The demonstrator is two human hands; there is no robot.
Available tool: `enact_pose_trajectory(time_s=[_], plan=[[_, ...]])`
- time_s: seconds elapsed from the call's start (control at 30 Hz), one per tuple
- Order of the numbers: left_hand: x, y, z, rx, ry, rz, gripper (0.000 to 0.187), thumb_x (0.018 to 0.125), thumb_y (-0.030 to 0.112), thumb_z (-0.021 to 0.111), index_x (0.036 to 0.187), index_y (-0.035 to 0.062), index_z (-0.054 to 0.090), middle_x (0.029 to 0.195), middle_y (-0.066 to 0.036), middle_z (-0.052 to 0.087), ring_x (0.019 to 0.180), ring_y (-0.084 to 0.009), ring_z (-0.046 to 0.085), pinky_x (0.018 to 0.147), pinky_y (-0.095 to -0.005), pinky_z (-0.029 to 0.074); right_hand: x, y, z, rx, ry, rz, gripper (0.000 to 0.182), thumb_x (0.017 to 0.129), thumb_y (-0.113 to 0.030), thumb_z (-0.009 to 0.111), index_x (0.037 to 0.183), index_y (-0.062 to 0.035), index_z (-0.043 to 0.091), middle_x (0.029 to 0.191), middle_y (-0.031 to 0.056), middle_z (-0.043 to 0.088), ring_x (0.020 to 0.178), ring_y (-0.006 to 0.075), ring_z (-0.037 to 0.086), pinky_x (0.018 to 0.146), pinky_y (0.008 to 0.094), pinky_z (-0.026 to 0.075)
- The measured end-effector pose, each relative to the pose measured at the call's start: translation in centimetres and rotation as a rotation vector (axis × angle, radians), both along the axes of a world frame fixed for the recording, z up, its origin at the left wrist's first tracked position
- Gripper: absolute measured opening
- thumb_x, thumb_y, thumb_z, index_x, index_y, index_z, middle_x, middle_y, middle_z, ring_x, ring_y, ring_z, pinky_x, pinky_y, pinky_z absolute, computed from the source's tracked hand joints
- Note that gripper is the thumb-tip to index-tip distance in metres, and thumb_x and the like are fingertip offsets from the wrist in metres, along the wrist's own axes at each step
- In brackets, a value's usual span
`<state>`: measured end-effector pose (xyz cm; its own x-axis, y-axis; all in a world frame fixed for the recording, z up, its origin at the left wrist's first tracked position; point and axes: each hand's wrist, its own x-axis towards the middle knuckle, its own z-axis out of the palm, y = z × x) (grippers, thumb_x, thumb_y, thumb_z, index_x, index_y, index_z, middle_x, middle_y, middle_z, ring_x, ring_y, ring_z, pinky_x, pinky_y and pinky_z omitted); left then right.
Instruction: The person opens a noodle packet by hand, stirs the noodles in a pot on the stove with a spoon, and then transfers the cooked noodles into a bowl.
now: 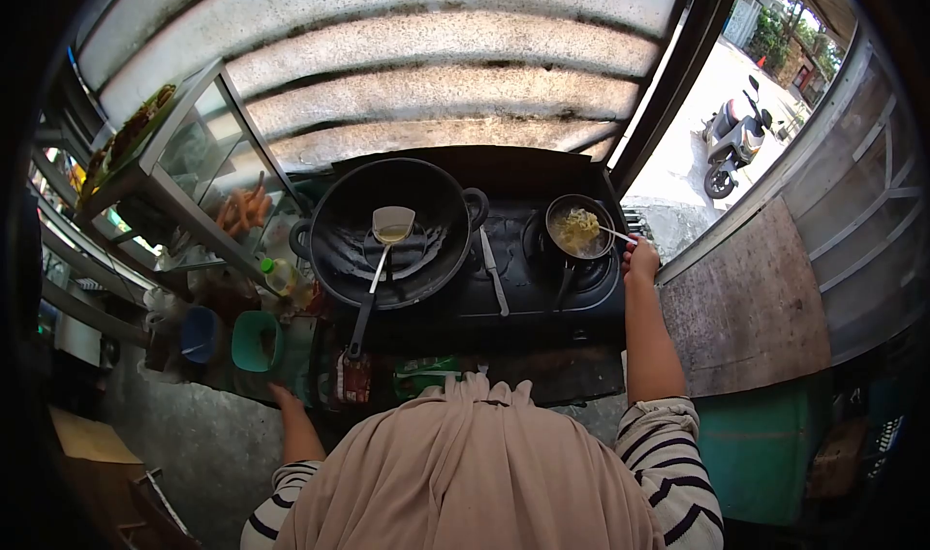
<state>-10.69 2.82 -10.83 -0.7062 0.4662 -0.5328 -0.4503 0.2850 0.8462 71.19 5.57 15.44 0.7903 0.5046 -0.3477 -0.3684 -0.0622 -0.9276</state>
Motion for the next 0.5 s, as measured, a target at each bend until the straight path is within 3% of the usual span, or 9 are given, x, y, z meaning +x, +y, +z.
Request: enact_pose_trajectory(time_s=[0.2,0.27,0.3,0.37,0.5], plan=[[0.2,0.2,-0.1,0.026,-0.016,0.000,0.060,0.089,0.052,0.034,0.129,0.0078,0.043,0.130,-0.005,0.043,0.120,-0.0236,0.036,0.103,-0.0395,0.020,0.1,0.0,2.6,0.004,-0.293,0.008,0.023,0.090,-0.021,0.044,0.095,-0.0059,0.061,0.064,-0.0004,0.049,0.041,0.0057,0.039,0.034,0.0196,0.027],[0.9,0.2,0.8,0.022,-0.011,0.019,0.057,0.090,0.049,0.035,0.126,0.0058,0.044,0.128,-0.007,0.045,0.120,-0.0221,0.038,0.102,-0.0368,0.022,0.0,0.1,2.1,-0.106,-0.713,0.119,0.025,0.092,-0.021,0.045,0.096,-0.0047,0.063,0.067,0.0058,0.058,0.045,0.0116,0.050,0.040,0.0241,0.038],[1.1,0.1,1.1,0.007,-0.025,0.030,0.058,0.090,0.049,0.035,0.127,0.0057,0.044,0.129,-0.007,0.045,0.119,-0.0224,0.038,0.102,-0.0369,0.022,-0.5,-0.2,2.5,-0.107,-0.714,0.120,0.025,0.092,-0.021,0.045,0.096,-0.0047,0.063,0.067,0.0058,0.058,0.045,0.0116,0.050,0.040,0.0241,0.038],[1.5,0.1,1.6,-0.007,-0.040,0.048,0.058,0.090,0.049,0.035,0.127,0.0056,0.043,0.129,-0.007,0.044,0.119,-0.0228,0.038,0.102,-0.0371,0.023,-2.1,-1.0,4.5,-0.221,-1.341,0.149,0.024,0.091,-0.020,0.048,0.098,-0.0038,0.064,0.076,0.0133,0.064,0.058,0.0208,0.062,0.055,0.0307,0.047],[1.5,-0.3,1.9,-0.017,0.009,0.029,0.057,0.090,0.048,0.035,0.127,0.0053,0.044,0.129,-0.007,0.045,0.119,-0.0232,0.039,0.102,-0.0374,0.024,-4.4,-2.1,7.1,-0.221,-1.636,0.433,0.019,0.088,-0.015,0.051,0.099,-0.0058,0.064,0.084,0.0154,0.064,0.076,0.0303,0.063,0.066,0.0368,0.049]])
